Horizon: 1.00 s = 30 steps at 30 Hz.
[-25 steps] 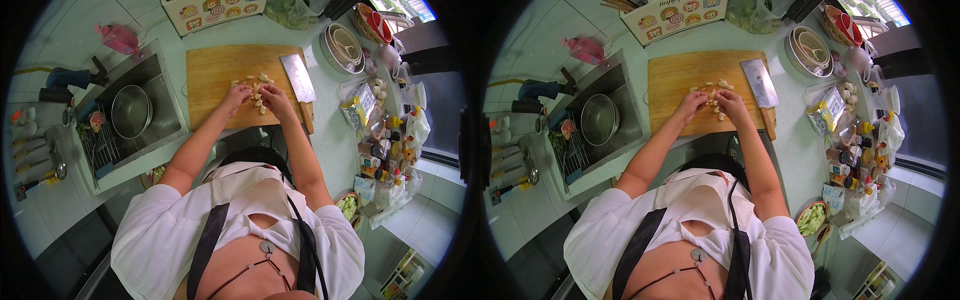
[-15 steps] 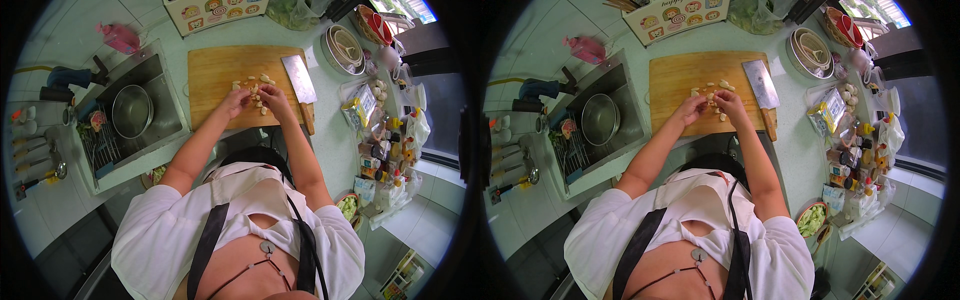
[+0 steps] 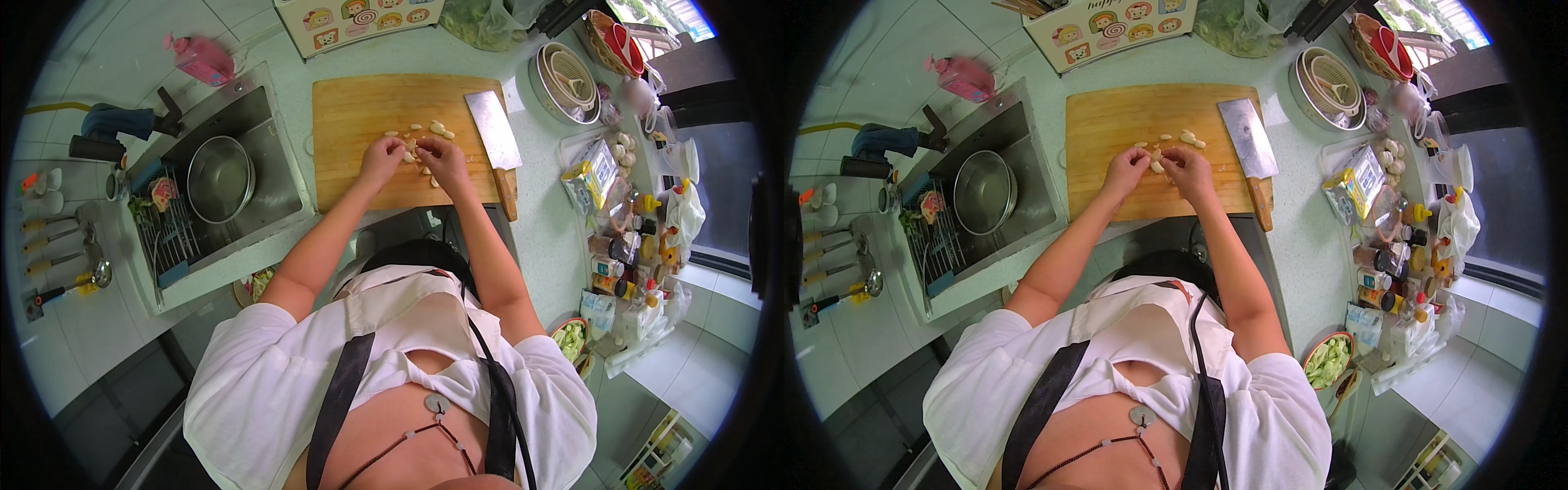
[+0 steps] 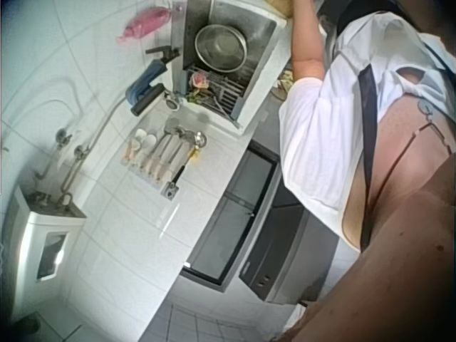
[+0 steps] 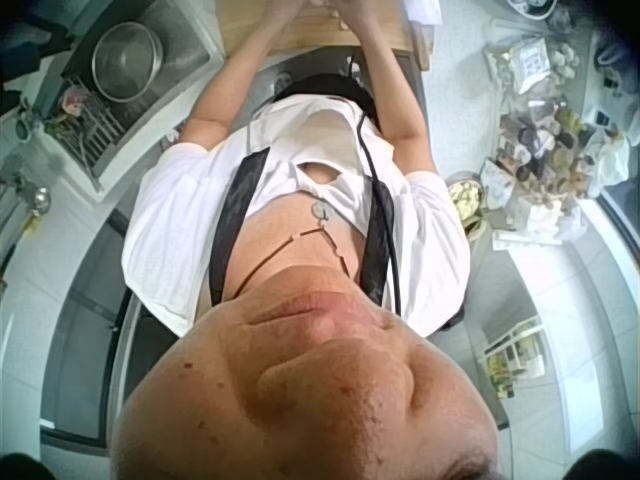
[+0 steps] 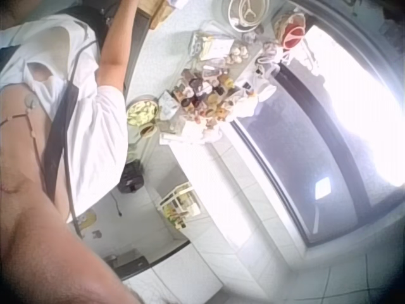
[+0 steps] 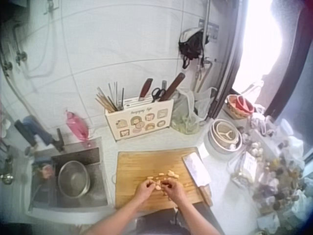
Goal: The person peels garlic by hand, places the cloves into a bowl of water to soak, and then slices the peeled garlic cloves on a wooden cutting board with a cleaver.
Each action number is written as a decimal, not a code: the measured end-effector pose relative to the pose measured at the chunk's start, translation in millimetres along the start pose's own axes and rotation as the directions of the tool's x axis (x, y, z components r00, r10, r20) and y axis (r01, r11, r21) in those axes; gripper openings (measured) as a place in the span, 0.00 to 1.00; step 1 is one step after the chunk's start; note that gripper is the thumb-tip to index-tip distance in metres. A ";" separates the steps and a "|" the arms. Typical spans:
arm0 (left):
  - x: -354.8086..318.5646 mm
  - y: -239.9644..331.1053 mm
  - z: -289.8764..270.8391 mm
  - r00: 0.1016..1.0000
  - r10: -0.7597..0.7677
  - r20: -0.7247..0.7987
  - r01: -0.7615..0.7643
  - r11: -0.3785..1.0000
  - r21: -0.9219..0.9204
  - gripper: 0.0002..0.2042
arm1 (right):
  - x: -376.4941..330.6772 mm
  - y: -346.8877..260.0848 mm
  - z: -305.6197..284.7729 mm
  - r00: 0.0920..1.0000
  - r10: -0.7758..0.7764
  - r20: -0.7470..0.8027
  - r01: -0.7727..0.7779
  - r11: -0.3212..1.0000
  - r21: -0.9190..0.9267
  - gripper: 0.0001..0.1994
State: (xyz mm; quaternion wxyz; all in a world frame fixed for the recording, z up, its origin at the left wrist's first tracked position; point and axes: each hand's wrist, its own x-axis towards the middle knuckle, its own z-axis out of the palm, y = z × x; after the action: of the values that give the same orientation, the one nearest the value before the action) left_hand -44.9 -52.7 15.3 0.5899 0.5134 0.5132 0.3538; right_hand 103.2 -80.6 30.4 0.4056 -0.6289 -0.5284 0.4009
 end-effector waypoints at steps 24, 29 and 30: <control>-3.7 -2.1 -14.5 0.947 -0.052 0.316 0.071 0.996 -0.047 0.03 | -10.8 -11.4 -2.8 0.967 0.172 0.189 -0.190 0.978 0.081 0.10; -5.1 -7.0 -21.3 0.924 -0.216 0.315 0.259 0.961 -0.101 0.05 | -13.6 6.6 -0.1 0.953 0.247 0.175 -0.268 0.957 0.109 0.08; -4.8 -10.5 -21.8 0.924 -0.246 0.293 0.293 0.947 -0.130 0.05 | -13.2 11.1 -0.3 0.954 0.249 0.169 -0.271 0.955 0.121 0.08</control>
State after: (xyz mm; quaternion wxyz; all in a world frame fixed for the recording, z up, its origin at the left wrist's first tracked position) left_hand -68.3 -54.3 7.5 0.7399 0.4288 0.4607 0.2377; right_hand 105.7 -95.0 21.1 0.3516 -0.6302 -0.4401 0.5344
